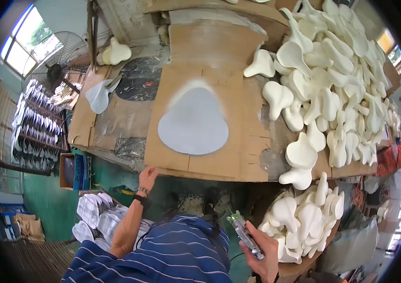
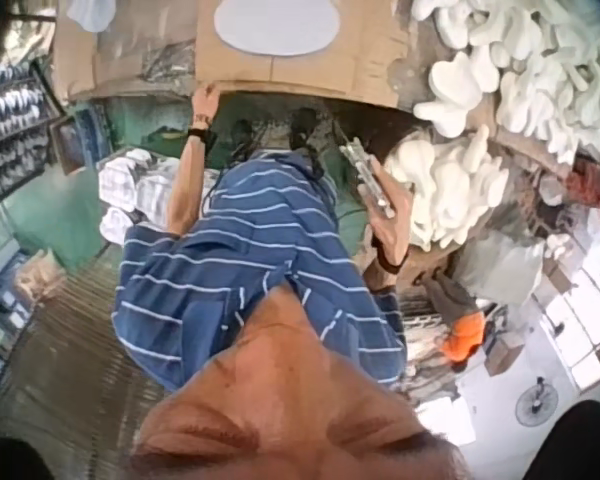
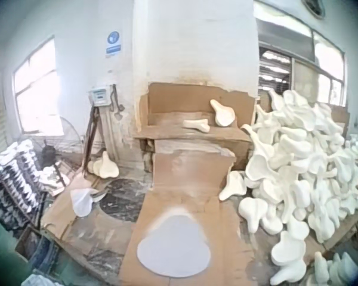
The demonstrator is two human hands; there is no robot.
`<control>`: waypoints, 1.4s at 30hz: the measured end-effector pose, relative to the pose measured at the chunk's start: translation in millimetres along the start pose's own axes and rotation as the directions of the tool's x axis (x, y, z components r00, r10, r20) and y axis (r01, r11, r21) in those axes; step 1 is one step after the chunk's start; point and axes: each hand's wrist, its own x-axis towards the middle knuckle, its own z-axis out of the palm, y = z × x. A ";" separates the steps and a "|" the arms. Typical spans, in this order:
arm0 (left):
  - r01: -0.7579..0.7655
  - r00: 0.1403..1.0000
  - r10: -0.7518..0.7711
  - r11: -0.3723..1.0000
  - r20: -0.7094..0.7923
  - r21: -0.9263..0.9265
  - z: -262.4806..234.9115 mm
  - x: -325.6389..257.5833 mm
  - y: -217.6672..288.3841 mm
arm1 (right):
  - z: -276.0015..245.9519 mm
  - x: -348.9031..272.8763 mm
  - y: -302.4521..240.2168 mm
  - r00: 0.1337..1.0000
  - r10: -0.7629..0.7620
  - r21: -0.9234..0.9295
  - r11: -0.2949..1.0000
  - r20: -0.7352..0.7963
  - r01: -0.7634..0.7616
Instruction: The person repeatedly picks up white plastic shoe lasts from a pile, sprays them with a handheld spray gun, and places them onto a drying rack. The process is continuous and repetitive throughout the clip.
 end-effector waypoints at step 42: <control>-0.409 0.901 0.419 0.907 0.116 -0.100 38.4 73.6 133.7 | 6.9 20.8 -13.4 0.971 0.081 0.018 0.997 -0.226 -0.079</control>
